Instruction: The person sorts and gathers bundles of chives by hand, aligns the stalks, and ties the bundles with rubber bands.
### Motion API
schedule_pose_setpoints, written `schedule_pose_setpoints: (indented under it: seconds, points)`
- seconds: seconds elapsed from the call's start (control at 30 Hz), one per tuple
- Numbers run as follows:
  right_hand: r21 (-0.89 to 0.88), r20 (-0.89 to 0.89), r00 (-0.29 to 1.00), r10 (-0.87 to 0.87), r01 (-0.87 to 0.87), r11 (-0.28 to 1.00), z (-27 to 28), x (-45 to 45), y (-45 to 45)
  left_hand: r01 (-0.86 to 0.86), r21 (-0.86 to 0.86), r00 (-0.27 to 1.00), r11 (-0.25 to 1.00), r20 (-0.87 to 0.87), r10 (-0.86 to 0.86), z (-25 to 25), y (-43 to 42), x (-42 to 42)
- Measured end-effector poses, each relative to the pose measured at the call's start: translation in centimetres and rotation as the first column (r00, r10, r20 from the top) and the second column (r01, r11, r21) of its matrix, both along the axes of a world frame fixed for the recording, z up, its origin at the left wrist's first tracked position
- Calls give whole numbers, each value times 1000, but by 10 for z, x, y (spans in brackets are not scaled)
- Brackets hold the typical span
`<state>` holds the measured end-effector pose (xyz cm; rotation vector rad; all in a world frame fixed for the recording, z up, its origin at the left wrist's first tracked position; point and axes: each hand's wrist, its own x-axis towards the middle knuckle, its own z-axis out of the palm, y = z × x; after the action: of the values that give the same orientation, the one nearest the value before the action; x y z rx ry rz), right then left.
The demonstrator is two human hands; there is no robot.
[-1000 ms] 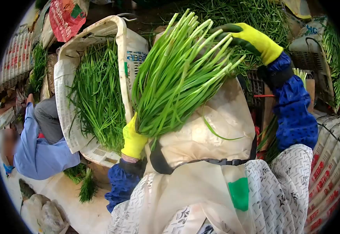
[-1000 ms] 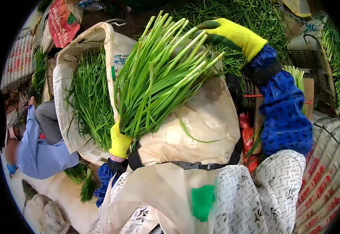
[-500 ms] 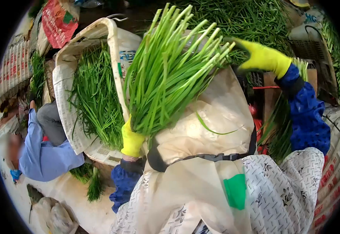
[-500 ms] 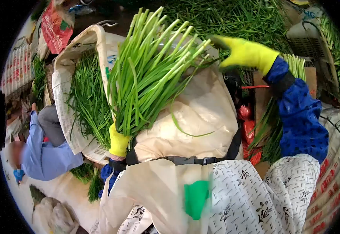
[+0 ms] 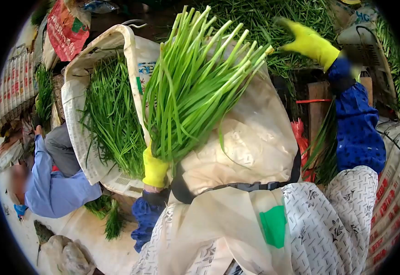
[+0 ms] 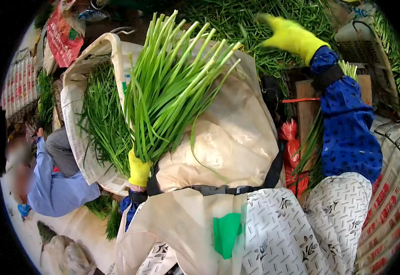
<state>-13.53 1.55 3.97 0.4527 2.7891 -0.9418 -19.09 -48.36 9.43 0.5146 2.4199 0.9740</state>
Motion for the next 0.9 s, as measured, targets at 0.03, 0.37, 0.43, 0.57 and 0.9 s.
schedule_pose_setpoints:
  seconds: [0.03,0.37,0.43,0.57,0.9]
  points:
    - [-342,-85,994,72,-97,935,7,1,-24,5,-27,1000,1000,5,-5,1,-1,2]
    - [-849,87,992,-93,123,515,36,-19,-47,-68,70,966,995,253,49,-14,-27,-2]
    - [-940,-64,989,-130,-17,340,43,-17,-18,-43,76,970,996,243,23,-10,-21,-3]
    - [-551,-268,813,-517,311,774,60,-11,34,13,45,980,999,200,-21,-18,-36,-1]
    - [-793,-119,943,-312,99,602,35,-25,-51,-114,56,973,992,210,100,-16,-22,1]
